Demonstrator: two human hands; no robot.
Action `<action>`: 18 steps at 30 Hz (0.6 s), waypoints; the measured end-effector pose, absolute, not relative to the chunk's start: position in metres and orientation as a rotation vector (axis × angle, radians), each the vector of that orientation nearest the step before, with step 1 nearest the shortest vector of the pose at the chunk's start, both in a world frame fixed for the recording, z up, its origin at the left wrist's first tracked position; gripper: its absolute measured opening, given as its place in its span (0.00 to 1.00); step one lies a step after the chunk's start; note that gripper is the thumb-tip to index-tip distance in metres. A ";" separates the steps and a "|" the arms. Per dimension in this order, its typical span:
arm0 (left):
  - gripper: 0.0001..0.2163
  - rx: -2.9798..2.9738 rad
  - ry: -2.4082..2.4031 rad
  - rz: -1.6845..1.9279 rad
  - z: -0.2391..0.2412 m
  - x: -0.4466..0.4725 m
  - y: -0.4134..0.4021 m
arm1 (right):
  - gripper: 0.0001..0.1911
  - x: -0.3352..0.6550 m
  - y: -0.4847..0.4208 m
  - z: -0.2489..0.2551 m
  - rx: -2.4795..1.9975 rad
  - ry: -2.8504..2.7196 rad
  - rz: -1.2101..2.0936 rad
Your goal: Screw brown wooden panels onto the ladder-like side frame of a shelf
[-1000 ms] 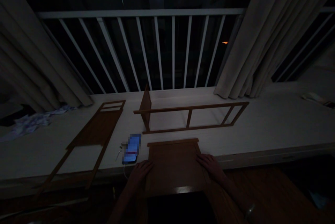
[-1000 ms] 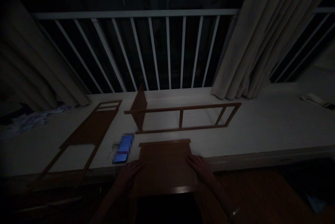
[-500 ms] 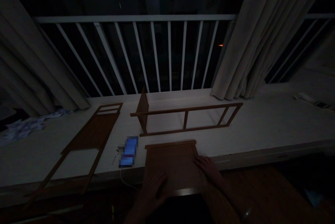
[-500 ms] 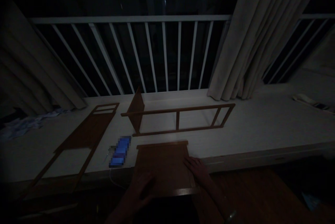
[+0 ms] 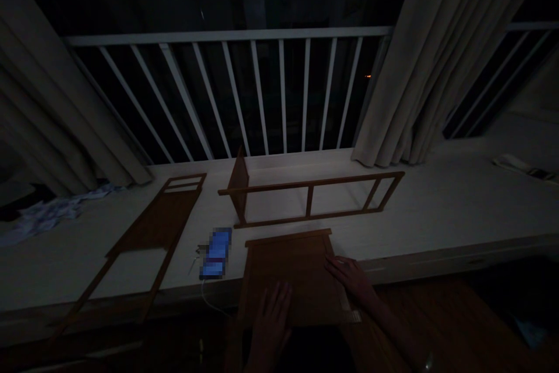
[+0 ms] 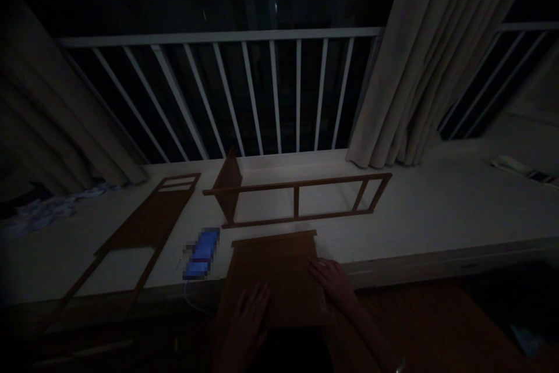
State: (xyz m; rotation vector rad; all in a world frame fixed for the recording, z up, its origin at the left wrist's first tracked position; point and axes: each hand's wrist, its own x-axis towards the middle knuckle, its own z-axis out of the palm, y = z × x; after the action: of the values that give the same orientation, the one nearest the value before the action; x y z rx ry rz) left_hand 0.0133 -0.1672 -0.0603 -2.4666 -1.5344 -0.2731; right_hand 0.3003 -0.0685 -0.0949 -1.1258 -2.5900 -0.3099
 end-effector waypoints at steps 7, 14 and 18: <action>0.31 -2.378 -1.388 -0.405 -0.065 0.010 -0.160 | 0.26 0.287 -0.070 -0.050 -1.060 -2.557 -0.360; 0.35 -2.441 -1.430 -0.663 -0.044 0.006 -0.160 | 0.32 0.270 -0.064 0.012 -0.975 -2.491 -0.307; 0.34 -2.492 -1.458 -0.974 -0.027 0.001 -0.171 | 0.34 0.258 -0.065 0.044 -1.008 -2.128 -0.179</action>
State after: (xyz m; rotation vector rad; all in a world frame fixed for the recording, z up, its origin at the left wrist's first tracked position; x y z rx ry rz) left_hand 0.0015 -0.1711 -0.0272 -2.4918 -1.4578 -0.9737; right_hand 0.2577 -0.0655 0.0441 -1.0081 -2.1277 -0.1789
